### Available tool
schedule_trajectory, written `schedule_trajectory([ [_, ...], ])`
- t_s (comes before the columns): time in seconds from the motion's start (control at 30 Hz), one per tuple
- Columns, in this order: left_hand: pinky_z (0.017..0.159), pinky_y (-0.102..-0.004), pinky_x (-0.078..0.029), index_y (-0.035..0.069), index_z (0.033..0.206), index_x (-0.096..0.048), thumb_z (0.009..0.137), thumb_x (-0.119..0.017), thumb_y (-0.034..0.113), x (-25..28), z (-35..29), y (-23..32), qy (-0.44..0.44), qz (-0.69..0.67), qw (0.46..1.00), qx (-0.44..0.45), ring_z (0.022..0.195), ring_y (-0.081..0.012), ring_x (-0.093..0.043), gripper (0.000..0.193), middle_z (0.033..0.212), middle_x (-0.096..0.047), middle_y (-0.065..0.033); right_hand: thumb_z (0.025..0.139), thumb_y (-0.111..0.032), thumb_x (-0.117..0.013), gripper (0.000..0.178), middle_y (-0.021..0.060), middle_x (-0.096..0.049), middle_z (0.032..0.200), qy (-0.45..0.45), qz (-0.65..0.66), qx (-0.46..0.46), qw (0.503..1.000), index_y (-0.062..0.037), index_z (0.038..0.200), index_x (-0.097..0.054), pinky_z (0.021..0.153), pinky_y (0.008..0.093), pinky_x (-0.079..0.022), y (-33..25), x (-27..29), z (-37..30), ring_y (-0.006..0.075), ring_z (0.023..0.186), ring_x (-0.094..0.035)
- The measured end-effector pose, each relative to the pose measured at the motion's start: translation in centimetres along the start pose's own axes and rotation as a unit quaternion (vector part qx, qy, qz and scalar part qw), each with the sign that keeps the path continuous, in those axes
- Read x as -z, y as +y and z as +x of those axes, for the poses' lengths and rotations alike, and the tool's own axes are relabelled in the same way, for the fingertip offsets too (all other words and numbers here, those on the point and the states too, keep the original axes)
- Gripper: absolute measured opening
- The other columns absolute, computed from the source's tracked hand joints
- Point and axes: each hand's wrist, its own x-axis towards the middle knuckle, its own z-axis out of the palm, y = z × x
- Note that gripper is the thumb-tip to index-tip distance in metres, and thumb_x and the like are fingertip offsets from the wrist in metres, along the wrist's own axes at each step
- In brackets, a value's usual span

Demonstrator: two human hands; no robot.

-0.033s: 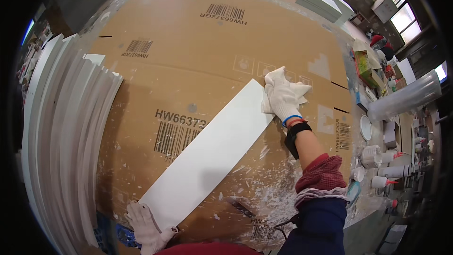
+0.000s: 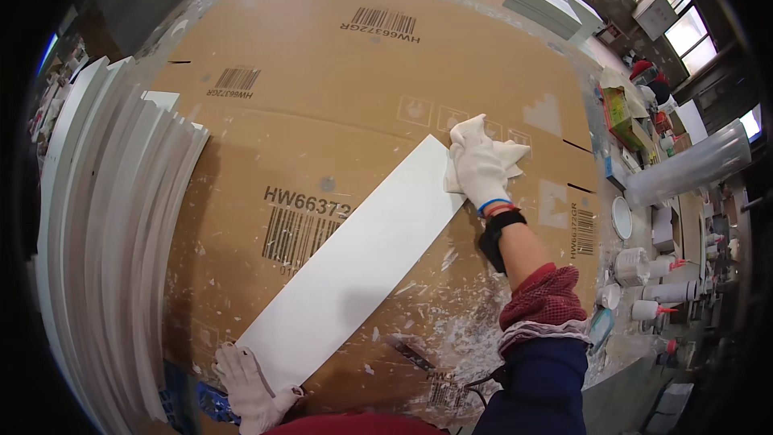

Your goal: The person sands the edges and surfaces of white rectangular panels using a sanding block and a utility knife. They repeatedly flip and reposition each panel on a cardboard-covered workbench, then place the finished pieces onto a growing stack to the left.

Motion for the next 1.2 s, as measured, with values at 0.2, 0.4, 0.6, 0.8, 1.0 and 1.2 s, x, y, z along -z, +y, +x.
schedule_trajectory([
  [0.2, 0.112, -0.0627, -0.011, 0.002, 0.15, -0.017, 0.069, -0.063, 0.066, -1.5, -0.6, -0.9, 0.007, 0.002, 1.0, 0.001, 0.14, -0.0531, -0.012, 0.113, 0.152, -0.014, -0.0313, 0.077, -0.017, -0.06, 0.023, 0.0046, -0.057, 0.087, -0.14, -0.016, 0.401, 0.905, -0.0121, 0.099, -0.057, 0.057, 0.0327, -0.051, -13.3, -0.4, -14.9, 0.0207, 0.074, -0.061],
  [0.4, 0.112, -0.0623, -0.01, 0.003, 0.15, -0.016, 0.069, -0.067, 0.061, -0.5, -0.9, 0.1, 0.01, -0.021, 1.0, 0.017, 0.14, -0.0525, -0.012, 0.112, 0.152, -0.016, -0.0315, 0.076, -0.013, -0.066, 0.043, 0.009, -0.062, 0.097, 0.014, -0.078, 0.325, 0.942, -0.0127, 0.118, -0.057, 0.074, 0.0372, -0.054, -6.4, -0.5, -9.5, 0.0237, 0.089, -0.064],
  [0.6, 0.108, -0.0682, -0.01, 0.0, 0.145, -0.023, 0.063, -0.074, 0.055, -0.2, 0.0, 0.4, 0.04, -0.055, 0.997, -0.019, 0.137, -0.0546, -0.016, 0.111, 0.15, -0.018, -0.0326, 0.093, -0.014, -0.052, 0.026, 0.0167, -0.058, 0.095, 0.083, -0.187, 0.091, 0.974, -0.0088, 0.118, -0.051, 0.068, 0.0446, -0.05, 4.4, -2.1, -0.1, 0.035, 0.082, -0.06],
  [0.8, 0.111, -0.0623, -0.011, -0.001, 0.143, -0.028, 0.058, -0.08, 0.043, 2.1, 0.0, 0.6, -0.023, -0.099, 0.994, 0.031, 0.138, -0.0495, -0.019, 0.11, 0.148, -0.021, -0.0313, 0.088, -0.013, -0.052, 0.03, 0.0119, -0.056, 0.102, -0.029, -0.149, 0.199, 0.968, -0.0142, 0.118, -0.054, 0.069, 0.0448, -0.052, -8.7, -0.7, -6.3, 0.0341, 0.085, -0.061],
  [1.0, 0.105, -0.0495, -0.031, -0.009, 0.127, -0.043, 0.082, -0.064, 0.041, 1.1, -0.4, -2.0, 0.154, -0.455, 0.877, 0.03, 0.124, -0.0366, -0.039, 0.071, 0.132, -0.043, -0.0231, 0.085, -0.009, -0.049, 0.031, 0.0123, -0.057, 0.099, -0.176, 0.096, 0.419, 0.886, -0.0114, 0.115, -0.055, 0.062, 0.0401, -0.05, -23.7, -5.2, -18.6, 0.0286, 0.075, -0.062],
  [1.2, 0.107, -0.0467, -0.038, -0.008, 0.13, -0.045, 0.103, -0.039, 0.033, -0.2, -3.1, -8.4, 0.387, -0.802, 0.414, 0.188, 0.126, -0.034, -0.046, 0.05, 0.134, -0.049, -0.0237, 0.085, -0.014, -0.055, 0.047, 0.0144, -0.059, 0.108, -0.342, 0.189, 0.549, 0.739, -0.0058, 0.13, -0.045, 0.059, 0.0351, -0.051, -33.7, -6.4, -33.3, 0.0252, 0.077, -0.065],
])
